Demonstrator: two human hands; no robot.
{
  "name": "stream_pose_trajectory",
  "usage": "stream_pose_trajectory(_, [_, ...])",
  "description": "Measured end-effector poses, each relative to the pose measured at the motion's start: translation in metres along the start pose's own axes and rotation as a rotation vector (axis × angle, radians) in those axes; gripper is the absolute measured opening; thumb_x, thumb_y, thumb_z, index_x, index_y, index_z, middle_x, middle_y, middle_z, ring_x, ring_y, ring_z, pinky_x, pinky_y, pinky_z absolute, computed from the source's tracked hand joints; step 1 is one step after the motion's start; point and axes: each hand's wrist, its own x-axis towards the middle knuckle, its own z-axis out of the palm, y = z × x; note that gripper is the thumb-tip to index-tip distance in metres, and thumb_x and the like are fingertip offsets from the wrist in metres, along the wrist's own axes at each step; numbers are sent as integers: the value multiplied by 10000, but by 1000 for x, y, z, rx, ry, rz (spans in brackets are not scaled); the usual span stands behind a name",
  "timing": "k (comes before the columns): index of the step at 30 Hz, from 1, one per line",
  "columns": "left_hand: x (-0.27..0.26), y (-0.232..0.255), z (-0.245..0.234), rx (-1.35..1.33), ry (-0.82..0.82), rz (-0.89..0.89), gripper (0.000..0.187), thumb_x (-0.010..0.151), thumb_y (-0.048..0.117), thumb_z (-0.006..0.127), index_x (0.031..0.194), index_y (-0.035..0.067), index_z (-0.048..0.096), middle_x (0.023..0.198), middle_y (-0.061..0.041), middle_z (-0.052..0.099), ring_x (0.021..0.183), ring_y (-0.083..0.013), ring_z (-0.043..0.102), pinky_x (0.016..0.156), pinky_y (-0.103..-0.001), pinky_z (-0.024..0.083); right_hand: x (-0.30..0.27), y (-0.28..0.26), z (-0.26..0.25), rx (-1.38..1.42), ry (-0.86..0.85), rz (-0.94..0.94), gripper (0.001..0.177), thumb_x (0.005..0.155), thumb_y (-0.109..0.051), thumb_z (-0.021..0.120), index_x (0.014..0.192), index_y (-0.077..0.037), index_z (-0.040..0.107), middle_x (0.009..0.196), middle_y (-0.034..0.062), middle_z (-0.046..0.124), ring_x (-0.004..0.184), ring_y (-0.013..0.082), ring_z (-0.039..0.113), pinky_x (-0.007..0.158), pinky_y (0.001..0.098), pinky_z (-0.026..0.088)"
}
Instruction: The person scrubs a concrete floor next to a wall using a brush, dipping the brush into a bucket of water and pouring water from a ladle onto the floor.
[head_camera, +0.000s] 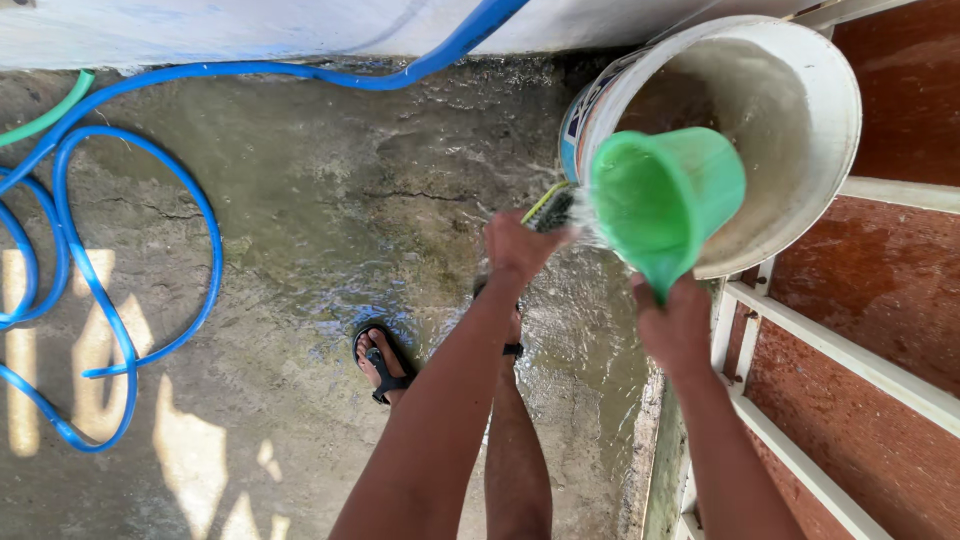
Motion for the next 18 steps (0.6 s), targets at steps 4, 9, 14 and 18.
stream_pose_trajectory(4, [7,2,10,55,-264,-343,574,909,523,585,870,-26,749,876,-238,756,797,-318,772,773,-452,615,-5,-42,2,-54,-200,484,417,1017,-128,576,1379,51,470,854,314,727,622,369,738,604,411,625])
stream_pose_trajectory(9, [1,3,5,-86,-144,-291,762,981,599,396,993,-83,736,1043,-346,675,1029,-501,634,991,-569,453,8,-18,10,36,38,412,580,1005,-66,535,1491,114,275,1001,362,679,742,386,738,653,412,655])
stream_pose_trajectory(14, [-16,-23,17,-96,-263,-388,809,998,620,391,1090,-136,664,1176,-355,626,1136,-477,612,1024,-543,455,43,96,10,7,119,456,387,1056,-41,567,1362,153,428,1113,356,662,865,374,740,779,403,662])
stream_pose_trajectory(18, [-35,-36,6,-59,-323,-384,871,975,671,493,1214,-159,596,1346,-344,530,1272,-452,529,1116,-503,402,64,107,8,1,-38,609,366,1021,-75,603,1293,146,498,845,258,587,602,266,551,524,406,439])
